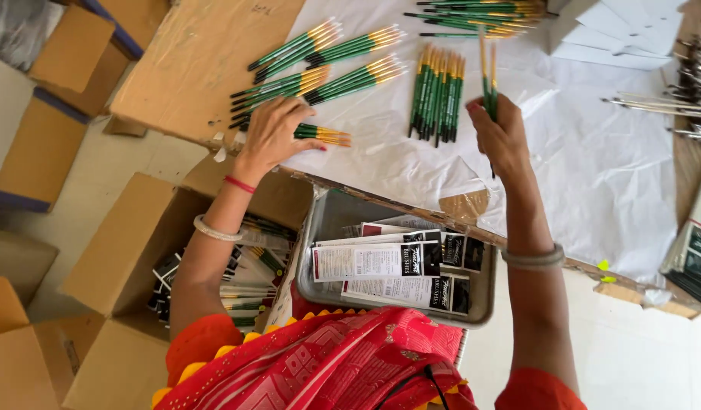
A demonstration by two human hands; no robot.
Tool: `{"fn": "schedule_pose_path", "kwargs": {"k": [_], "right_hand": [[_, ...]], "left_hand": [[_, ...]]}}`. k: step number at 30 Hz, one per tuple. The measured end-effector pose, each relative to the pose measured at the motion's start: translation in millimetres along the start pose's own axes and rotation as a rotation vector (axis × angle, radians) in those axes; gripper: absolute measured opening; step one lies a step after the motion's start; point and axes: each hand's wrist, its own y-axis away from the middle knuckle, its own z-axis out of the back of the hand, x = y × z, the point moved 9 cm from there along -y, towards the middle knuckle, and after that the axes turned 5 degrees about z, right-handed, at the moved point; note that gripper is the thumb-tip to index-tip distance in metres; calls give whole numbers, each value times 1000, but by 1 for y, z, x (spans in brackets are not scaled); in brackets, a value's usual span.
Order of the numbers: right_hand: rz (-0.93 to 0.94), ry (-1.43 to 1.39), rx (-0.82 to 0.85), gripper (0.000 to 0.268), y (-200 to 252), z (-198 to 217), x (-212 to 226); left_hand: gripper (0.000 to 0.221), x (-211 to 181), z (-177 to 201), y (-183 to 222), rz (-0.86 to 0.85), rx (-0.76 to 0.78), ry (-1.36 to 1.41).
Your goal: The person picks up several paint brushes from a table and inserts them into clear plastic packaging, then places the packaged brushes into a tray.
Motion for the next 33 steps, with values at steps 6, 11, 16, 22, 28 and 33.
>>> {"fn": "schedule_pose_path", "kwargs": {"k": [6, 11, 16, 22, 28, 33], "right_hand": [[-115, 700, -42, 54, -105, 1, -118], [-147, 781, -107, 73, -104, -20, -98], [-61, 1159, -81, 59, -151, -3, -186], [5, 865, -13, 19, -104, 19, -119], [416, -243, -131, 7, 81, 71, -3], [252, -99, -147, 11, 158, 70, -73]], "left_hand": [[69, 5, -5, 0, 28, 81, -34], [72, 3, -5, -4, 22, 100, 13], [74, 8, -2, -4, 34, 67, 30], [67, 20, -16, 4, 42, 59, 41], [57, 22, -12, -2, 59, 58, 32], [58, -2, -14, -1, -1, 42, 26]]}}
